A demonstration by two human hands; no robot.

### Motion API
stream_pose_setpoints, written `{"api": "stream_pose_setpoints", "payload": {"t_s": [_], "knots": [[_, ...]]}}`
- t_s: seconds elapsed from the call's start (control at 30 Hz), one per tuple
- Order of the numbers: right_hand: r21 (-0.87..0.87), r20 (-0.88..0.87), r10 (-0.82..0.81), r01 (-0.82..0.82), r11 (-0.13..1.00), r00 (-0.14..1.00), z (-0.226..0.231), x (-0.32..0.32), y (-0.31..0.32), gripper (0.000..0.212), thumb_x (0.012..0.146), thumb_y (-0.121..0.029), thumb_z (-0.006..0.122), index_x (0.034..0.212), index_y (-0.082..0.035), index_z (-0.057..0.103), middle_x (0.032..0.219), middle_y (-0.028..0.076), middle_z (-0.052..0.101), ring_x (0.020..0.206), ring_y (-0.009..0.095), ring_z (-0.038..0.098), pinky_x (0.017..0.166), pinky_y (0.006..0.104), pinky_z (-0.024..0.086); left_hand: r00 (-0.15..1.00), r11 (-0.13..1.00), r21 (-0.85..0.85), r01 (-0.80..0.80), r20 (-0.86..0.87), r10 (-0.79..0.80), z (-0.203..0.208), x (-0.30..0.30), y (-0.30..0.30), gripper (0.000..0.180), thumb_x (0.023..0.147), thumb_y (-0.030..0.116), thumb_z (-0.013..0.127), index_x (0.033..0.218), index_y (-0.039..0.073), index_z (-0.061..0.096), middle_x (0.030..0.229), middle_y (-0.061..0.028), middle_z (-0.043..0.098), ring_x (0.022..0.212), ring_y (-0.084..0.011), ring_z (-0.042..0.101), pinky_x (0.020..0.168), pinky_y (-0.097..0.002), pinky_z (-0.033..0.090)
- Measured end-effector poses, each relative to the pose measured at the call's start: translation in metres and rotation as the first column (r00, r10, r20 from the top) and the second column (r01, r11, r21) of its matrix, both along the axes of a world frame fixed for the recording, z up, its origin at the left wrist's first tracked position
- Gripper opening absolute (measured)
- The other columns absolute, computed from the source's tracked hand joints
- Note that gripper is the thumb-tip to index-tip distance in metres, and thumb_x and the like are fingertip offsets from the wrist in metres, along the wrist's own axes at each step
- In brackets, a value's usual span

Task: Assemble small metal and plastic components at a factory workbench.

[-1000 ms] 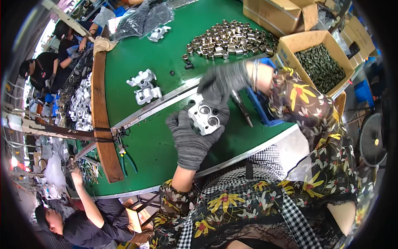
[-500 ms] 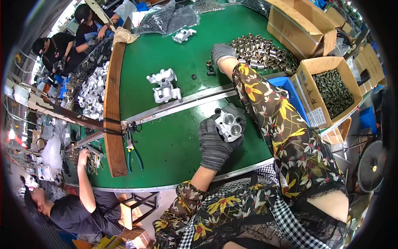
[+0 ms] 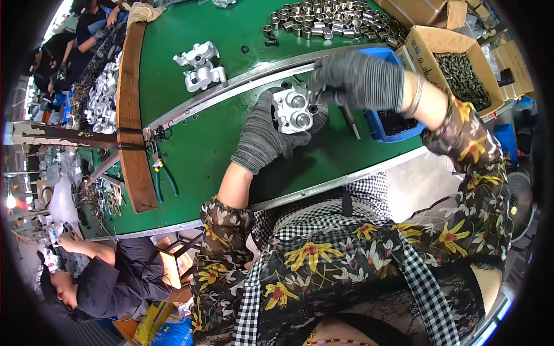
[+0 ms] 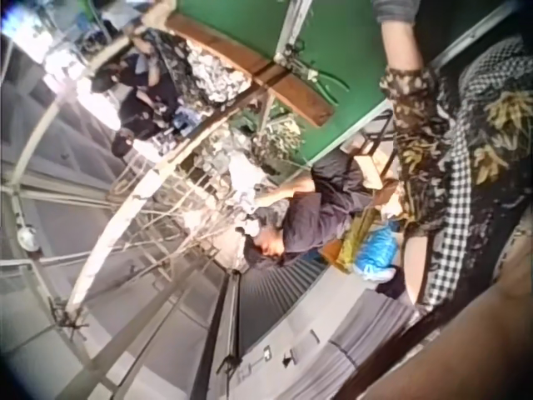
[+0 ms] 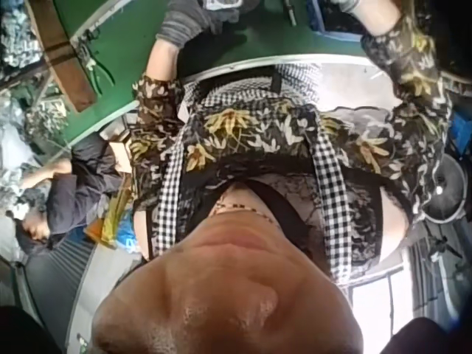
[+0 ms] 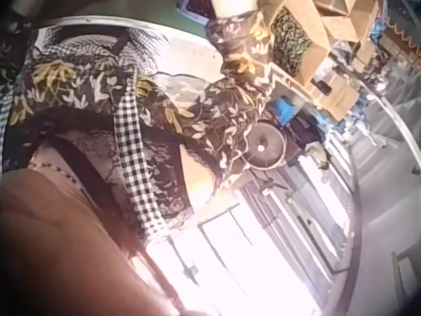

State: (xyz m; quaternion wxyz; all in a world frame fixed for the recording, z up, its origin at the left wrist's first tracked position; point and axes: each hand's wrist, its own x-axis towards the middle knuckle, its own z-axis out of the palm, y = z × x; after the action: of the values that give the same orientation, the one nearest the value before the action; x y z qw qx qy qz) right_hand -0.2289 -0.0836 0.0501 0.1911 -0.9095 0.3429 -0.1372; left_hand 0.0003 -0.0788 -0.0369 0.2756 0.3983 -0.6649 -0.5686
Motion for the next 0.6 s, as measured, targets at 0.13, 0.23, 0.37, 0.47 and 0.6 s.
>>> {"api": "stream_pose_setpoints", "payload": {"t_s": [0.13,0.23,0.37,0.47,0.6], "knots": [[-0.411,-0.287,0.011,-0.134,0.902,0.958,-0.019,0.011,0.02,0.023,0.081,-0.007,0.061,0.103,-0.006,0.068,0.089,0.011,0.067,0.081,0.028,0.068,0.066,0.0358,0.055,0.992,0.866,0.5,0.005,-0.115,0.06,0.017,-0.009,-0.002,0.044,0.096,0.035,0.055,0.125,0.004,0.044,0.111,-0.0139,0.061,0.095,-0.0275,0.064,0.077,-0.049,0.059],[0.226,0.25,-0.006,-0.052,0.973,0.968,-0.04,0.006,0.015,0.023,0.084,-0.007,0.061,0.106,-0.005,0.067,0.092,0.01,0.067,0.077,0.027,0.066,0.067,0.0306,0.056,0.987,0.889,0.451,0.084,-0.161,-0.011,0.021,-0.003,-0.003,0.08,0.062,0.018,0.09,0.123,0.003,0.041,0.111,-0.0106,0.062,0.094,-0.019,0.062,0.077,-0.0327,0.056],[0.112,-0.012,0.025,-0.024,0.993,1.0,-0.048,-0.013,0.004,0.039,0.083,-0.015,0.062,0.122,-0.014,0.061,0.122,0.011,0.06,0.102,0.03,0.063,0.084,0.039,0.054,0.979,0.987,0.123,0.1,0.166,-0.12,0.027,-0.004,-0.004,0.077,0.061,0.018,0.091,0.122,0.003,0.045,0.108,-0.0091,0.064,0.094,-0.0187,0.062,0.081,-0.0324,0.054],[-0.282,-0.256,0.146,-0.218,0.934,0.956,-0.054,-0.002,0.015,0.038,0.084,-0.013,0.059,0.121,-0.015,0.061,0.129,0.009,0.056,0.108,0.029,0.06,0.088,0.0397,0.053,0.979,0.988,0.134,0.082,0.177,-0.106,0.027,-0.001,-0.004,0.078,0.061,0.02,0.091,0.122,0.003,0.047,0.107,-0.0085,0.065,0.094,-0.0186,0.063,0.083,-0.0325,0.053],[-0.419,-0.297,0.079,-0.204,0.885,0.952,-0.051,0.013,0.014,0.028,0.083,-0.017,0.057,0.11,-0.02,0.065,0.117,0.003,0.059,0.111,0.024,0.058,0.086,0.0409,0.05,0.906,0.993,-0.067,0.098,0.418,-0.061,0.05,-0.003,-0.001,0.077,0.064,0.024,0.088,0.125,0.002,0.047,0.108,-0.0093,0.065,0.096,-0.0185,0.063,0.084,-0.0327,0.053]]}}
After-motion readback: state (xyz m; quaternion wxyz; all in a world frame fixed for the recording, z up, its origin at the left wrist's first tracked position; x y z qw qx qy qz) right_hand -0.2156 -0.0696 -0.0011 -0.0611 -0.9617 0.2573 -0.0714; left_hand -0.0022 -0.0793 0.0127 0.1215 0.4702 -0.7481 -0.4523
